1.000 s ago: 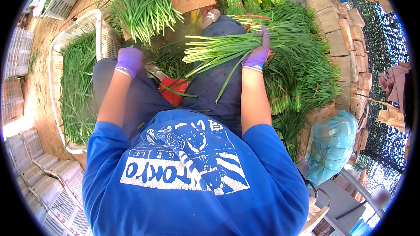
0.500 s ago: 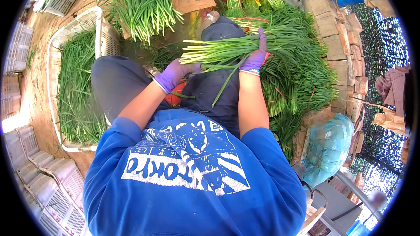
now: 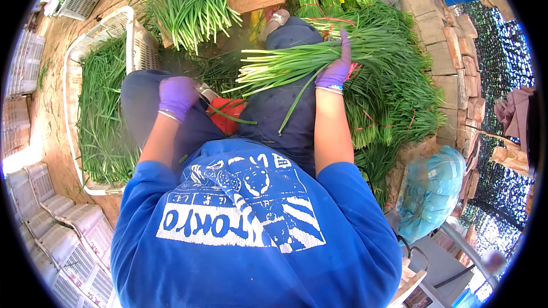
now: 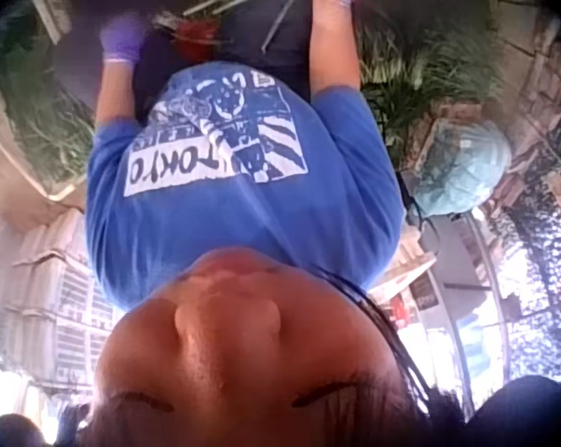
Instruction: The person sorts through green chives, gathers them into a bundle, aligns the roots, and secures the bundle with a red tie.
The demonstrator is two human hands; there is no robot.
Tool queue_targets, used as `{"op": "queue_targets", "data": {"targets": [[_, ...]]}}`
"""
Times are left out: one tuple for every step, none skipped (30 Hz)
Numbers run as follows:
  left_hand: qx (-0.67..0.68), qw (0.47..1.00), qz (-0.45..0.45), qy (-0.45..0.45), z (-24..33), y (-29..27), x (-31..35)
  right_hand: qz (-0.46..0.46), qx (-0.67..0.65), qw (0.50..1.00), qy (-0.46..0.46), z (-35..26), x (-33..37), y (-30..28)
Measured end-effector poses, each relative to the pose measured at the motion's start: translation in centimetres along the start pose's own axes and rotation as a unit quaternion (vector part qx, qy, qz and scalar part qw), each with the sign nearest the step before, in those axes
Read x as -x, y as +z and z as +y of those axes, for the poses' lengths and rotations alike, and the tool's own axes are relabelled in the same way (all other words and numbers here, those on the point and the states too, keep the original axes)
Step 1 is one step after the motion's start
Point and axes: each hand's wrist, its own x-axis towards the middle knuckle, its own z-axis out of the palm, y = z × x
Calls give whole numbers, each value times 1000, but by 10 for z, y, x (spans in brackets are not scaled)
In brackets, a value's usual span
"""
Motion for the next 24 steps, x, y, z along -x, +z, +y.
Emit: {"op": "queue_targets", "data": {"targets": [[-62, 997, -27, -27, -3, -5, 2, 0, -3, 1000, 2, 0, 0, 2], [-44, 999, -21, 6, 0, -9, 4, 1, 1, 1000, -1, 1, 1, 2], [48, 997, 24, 59, 10, -10, 12, 1, 5, 1000, -4, 2, 1, 3], [140, 981, 69, 111, 33, -27, 22, 1, 8, 1000, -7, 3, 1, 5], [264, 944, 77, 181, 49, -29, 29, 2, 13, 1000, -9, 5, 2, 5], [296, 930, 83, 202, 72, -35, 32, 3, 15, 1000, -12, 3, 0, 1], [282, 934, 94, 198, 90, -41, 29, 11, 16, 1000, -3, 2, -2, -1], [272, 937, 118, 185, 102, -36, 17, 16, 18, 1000, 8, 3, -4, 0], [269, 951, 73, 133, 111, -25, 0, 21, 19, 999, 18, 4, -5, 1], [304, 947, -8, 103, 114, -24, -16, 3, 20, 1000, -3, 7, 0, 8], [338, 933, -90, 81, 118, -24, -27, 9, 17, 1000, -8, 7, 2, 11], [336, 936, -50, 91, 123, -23, -29, 16, 15, 1000, -14, 8, 3, 15], [333, 937, -12, 102, 127, -22, -29, 26, 11, 999, -20, 8, 5, 17], [329, 937, 26, 112, 130, -20, -29, 30, 11, 999, -17, 6, 8, 19], [316, 938, 62, 131, 134, -15, -28, 17, 13, 1000, -19, 6, 5, 16], [301, 937, 97, 149, 137, -9, -25, 4, 13, 1000, -21, 7, 4, 11], [286, 934, 133, 167, 138, -4, -23, -9, 14, 1000, -22, 9, 1, 7], [345, 916, 141, 147, 139, 0, -20, -6, 27, 999, -24, 10, -1, 2], [287, 923, 195, 167, 137, 3, -19, -8, 38, 999, -23, 13, -2, 4], [222, 925, 249, 182, 134, 4, -18, -14, 33, 999, 6, 9, 7, 11], [155, 921, 300, 194, 130, 4, -20, -38, 20, 999, -13, 10, 7, 7], [142, 922, 292, 212, 128, 1, -21, -30, 22, 999, -10, 7, 10, 9], [152, 917, 292, 225, 125, -7, -19, -22, 26, 999, -1, 6, 12, 13], [187, 902, 318, 226, 122, 0, -21, -42, 33, 999, 3, 7, 12, 11]]}}
